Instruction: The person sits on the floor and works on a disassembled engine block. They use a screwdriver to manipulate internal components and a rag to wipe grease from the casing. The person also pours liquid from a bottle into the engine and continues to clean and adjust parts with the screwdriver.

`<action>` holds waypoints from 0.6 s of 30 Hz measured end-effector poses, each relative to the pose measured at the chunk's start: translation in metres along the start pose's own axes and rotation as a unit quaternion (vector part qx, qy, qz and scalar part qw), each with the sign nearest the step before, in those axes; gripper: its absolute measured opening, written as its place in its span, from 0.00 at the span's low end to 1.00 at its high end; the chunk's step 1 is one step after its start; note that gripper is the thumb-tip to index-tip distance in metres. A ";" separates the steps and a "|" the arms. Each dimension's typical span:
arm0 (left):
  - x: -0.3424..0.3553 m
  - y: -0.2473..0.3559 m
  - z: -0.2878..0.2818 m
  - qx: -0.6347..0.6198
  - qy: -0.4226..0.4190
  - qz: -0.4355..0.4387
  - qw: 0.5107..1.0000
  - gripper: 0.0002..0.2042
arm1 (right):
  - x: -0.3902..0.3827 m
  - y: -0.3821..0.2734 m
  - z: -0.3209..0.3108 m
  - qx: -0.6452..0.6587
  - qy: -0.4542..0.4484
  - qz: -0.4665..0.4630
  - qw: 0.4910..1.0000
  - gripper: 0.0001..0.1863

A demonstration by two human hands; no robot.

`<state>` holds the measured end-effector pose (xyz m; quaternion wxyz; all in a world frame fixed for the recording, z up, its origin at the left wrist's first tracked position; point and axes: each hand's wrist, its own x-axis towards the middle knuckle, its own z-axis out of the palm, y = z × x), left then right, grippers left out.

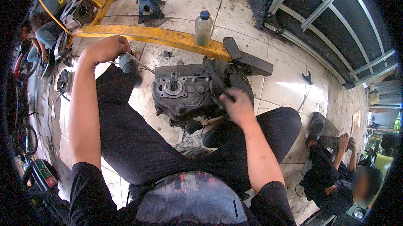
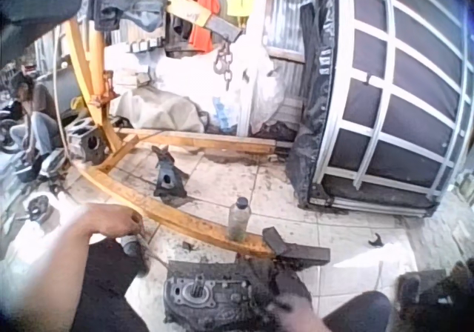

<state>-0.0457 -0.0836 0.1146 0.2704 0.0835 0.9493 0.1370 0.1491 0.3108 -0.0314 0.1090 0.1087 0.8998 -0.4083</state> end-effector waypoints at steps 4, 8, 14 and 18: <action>0.009 0.011 -0.001 0.044 -0.029 0.057 0.997 0.15 | -0.023 -0.014 0.059 -0.320 -0.092 -0.126 0.935 0.29; 0.012 0.021 0.001 0.056 -0.021 0.064 0.996 0.16 | -0.026 -0.014 0.075 -0.310 -0.059 -0.136 0.939 0.24; 0.008 0.039 0.000 0.038 -0.028 0.016 0.999 0.16 | -0.013 -0.041 0.068 -0.369 -0.151 -0.093 0.912 0.34; 0.013 0.032 0.003 0.044 -0.031 0.030 0.998 0.16 | -0.025 -0.022 0.087 -0.412 -0.122 -0.116 0.895 0.26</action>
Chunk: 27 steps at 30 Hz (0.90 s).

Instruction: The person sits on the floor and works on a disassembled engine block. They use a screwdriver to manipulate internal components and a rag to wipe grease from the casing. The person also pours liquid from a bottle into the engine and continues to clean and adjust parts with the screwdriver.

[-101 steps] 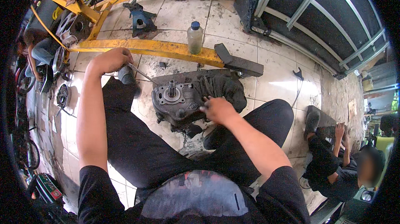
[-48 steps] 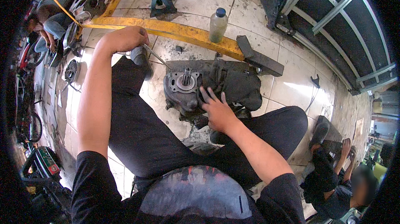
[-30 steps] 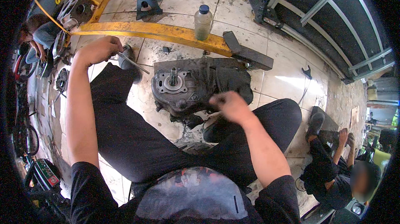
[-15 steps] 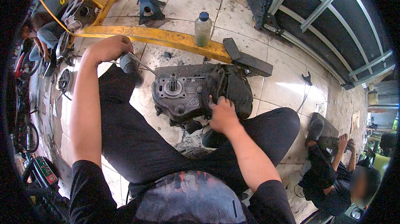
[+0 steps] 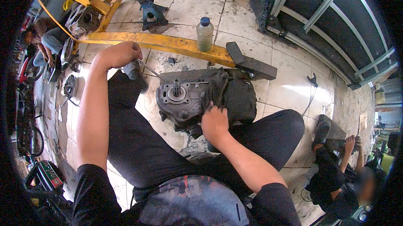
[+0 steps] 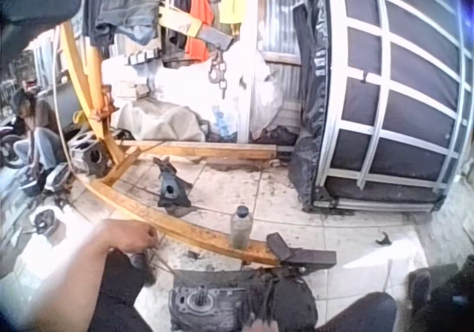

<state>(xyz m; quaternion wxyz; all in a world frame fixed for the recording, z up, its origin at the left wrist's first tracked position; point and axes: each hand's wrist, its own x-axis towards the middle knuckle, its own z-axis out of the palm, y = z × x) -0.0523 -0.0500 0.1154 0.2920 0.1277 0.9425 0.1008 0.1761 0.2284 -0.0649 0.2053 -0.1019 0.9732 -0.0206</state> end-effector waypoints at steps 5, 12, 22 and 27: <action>-0.009 -0.006 0.002 -0.003 0.015 -0.003 1.000 0.16 | 0.007 0.076 -0.054 0.209 -0.123 0.121 0.963 0.28; -0.012 -0.006 -0.006 -0.034 0.005 -0.022 0.999 0.15 | 0.039 0.103 -0.039 0.425 0.021 0.142 0.894 0.31; -0.008 -0.009 0.001 -0.049 -0.001 -0.022 0.999 0.15 | 0.032 0.057 -0.026 0.085 -0.068 0.068 0.992 0.27; -0.004 -0.016 0.006 -0.057 0.015 -0.009 0.998 0.14 | 0.054 0.048 -0.021 0.063 -0.011 0.079 0.995 0.21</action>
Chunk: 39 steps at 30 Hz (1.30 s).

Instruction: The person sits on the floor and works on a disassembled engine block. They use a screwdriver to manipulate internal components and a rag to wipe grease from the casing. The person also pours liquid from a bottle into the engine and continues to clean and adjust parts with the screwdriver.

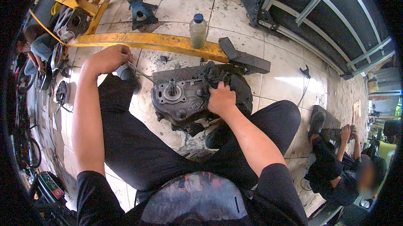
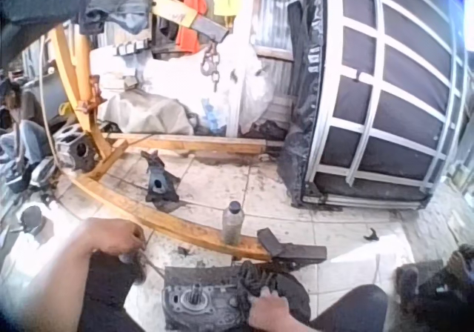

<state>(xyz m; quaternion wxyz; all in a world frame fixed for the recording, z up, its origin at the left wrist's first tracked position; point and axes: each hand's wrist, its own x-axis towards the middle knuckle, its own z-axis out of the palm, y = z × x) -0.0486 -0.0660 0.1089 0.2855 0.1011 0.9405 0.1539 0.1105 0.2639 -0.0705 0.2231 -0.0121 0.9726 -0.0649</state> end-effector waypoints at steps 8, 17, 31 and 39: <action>-0.002 -0.003 0.000 0.014 0.002 0.005 1.000 0.14 | 0.007 -0.009 0.002 0.058 0.007 0.005 0.998 0.20; 0.001 -0.024 0.002 0.001 0.005 0.019 1.000 0.14 | 0.023 -0.012 0.009 0.116 0.047 -0.001 0.992 0.22; 0.006 -0.014 -0.010 0.034 -0.002 0.023 0.999 0.13 | 0.056 0.068 0.007 0.604 0.183 0.096 0.770 0.25; -0.005 0.002 -0.006 -0.010 0.002 -0.014 1.000 0.14 | 0.018 0.001 0.018 0.124 0.054 -0.034 0.990 0.32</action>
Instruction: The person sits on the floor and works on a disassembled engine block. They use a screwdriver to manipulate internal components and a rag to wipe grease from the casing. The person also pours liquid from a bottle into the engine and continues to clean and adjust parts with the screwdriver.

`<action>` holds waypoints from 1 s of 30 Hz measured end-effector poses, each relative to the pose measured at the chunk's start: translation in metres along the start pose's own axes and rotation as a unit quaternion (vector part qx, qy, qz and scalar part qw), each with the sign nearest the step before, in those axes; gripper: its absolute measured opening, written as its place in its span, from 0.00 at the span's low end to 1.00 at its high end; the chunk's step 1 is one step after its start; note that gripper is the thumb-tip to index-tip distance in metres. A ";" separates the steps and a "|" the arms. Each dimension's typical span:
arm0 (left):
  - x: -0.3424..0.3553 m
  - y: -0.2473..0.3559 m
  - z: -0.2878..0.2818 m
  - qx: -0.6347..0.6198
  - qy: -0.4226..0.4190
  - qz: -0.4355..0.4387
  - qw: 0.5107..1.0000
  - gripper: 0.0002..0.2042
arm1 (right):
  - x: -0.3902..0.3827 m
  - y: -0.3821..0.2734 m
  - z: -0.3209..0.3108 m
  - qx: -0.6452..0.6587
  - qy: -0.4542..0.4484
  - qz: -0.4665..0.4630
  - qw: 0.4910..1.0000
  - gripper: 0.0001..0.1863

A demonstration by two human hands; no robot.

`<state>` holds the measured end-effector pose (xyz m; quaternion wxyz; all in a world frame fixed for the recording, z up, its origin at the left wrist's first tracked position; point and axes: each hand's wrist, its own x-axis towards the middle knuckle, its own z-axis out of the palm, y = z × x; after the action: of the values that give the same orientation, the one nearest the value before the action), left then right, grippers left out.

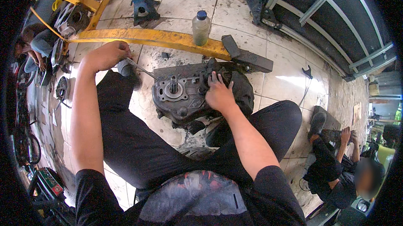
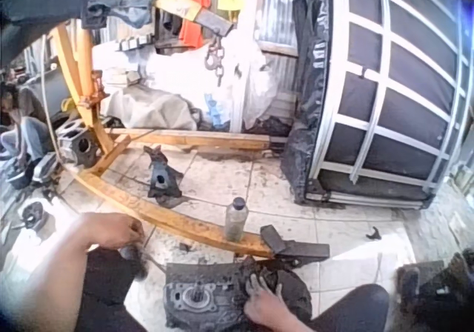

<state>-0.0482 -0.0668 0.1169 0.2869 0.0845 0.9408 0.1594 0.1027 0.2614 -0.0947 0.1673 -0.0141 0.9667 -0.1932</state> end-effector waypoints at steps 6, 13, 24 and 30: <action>-0.001 -0.015 0.004 0.017 -0.020 0.004 1.000 0.13 | -0.003 -0.017 -0.022 -0.112 -0.120 0.010 0.986 0.31; -0.005 -0.006 0.002 0.015 0.004 0.000 1.000 0.16 | 0.022 -0.042 0.008 -0.020 -0.084 0.046 0.995 0.27; 0.014 -0.017 -0.004 0.007 0.001 0.021 1.000 0.13 | -0.008 -0.021 -0.033 0.035 -0.131 -0.073 0.988 0.24; 0.010 -0.045 0.003 -0.134 0.069 -0.003 0.989 0.10 | -0.057 -0.019 0.006 -0.088 -0.103 -0.101 0.986 0.26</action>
<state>-0.0580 -0.1060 0.0939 0.2305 0.0311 0.9287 0.2888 0.1578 0.2471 -0.0751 0.2433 -0.1462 0.9513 -0.1204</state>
